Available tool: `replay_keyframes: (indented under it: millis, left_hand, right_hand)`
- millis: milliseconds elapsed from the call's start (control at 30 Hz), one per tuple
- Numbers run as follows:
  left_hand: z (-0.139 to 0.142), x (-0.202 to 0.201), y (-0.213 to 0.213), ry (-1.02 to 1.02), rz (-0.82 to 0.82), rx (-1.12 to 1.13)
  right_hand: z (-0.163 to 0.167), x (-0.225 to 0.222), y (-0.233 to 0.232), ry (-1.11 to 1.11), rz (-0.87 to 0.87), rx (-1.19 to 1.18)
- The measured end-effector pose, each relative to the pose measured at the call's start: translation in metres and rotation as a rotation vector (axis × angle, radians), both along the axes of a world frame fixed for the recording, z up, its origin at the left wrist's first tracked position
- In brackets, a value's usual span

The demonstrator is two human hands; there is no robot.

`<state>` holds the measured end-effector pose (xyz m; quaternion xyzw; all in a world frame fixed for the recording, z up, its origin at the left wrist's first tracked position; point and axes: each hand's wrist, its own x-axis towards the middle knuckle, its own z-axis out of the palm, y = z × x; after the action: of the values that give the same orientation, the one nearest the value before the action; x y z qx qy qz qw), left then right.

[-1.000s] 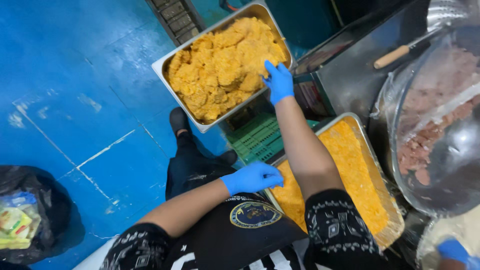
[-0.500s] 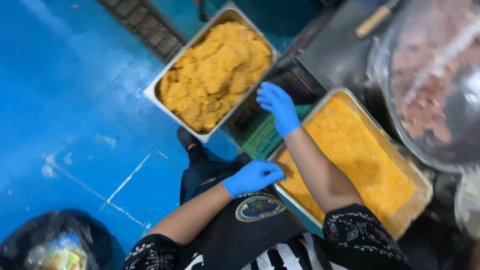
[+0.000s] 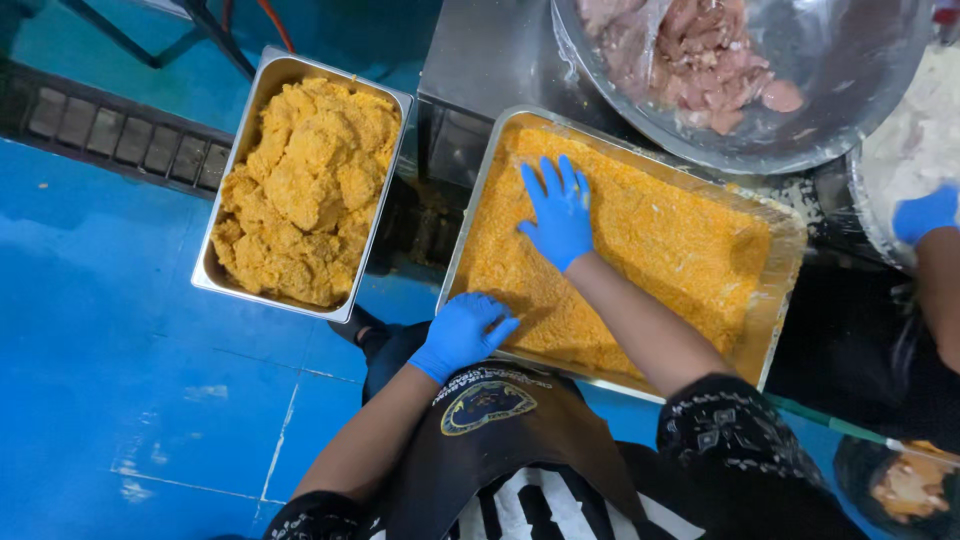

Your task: The person takes raw chicken pieces, presses them into a tray of orange breading to coat them by hand, and places the coated pieces into a separate tray of finished breaded chicken. A coworker beside them dips raw chicken in flour while the person continues coating pieces throughout the clip.

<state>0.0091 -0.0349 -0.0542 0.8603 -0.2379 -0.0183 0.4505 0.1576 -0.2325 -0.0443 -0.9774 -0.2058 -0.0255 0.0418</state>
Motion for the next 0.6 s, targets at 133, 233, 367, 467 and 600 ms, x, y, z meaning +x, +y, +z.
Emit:
replay_keyframes:
  millis: [133, 233, 367, 467, 600]
  left_hand:
    - [-0.008, -0.003, -0.006, -0.034, 0.073, 0.028]
    - [-0.012, -0.006, -0.008, -0.054, 0.146, 0.024]
    - [-0.013, -0.008, -0.009, -0.041, 0.207, 0.023]
    - [-0.011, -0.007, -0.008, -0.063, 0.204, 0.045]
    - [-0.013, -0.007, -0.005, -0.017, 0.205, 0.094]
  right_hand:
    - [-0.006, 0.032, 0.003, -0.178, 0.069, -0.132]
    - [-0.011, 0.044, -0.004, -0.272, 0.137, -0.115]
    - [-0.010, 0.052, -0.012, -0.282, 0.267, -0.027]
    - [-0.002, 0.050, -0.014, -0.255, 0.291, 0.001]
    - [0.021, 0.027, -0.022, -0.110, 0.238, 0.070]
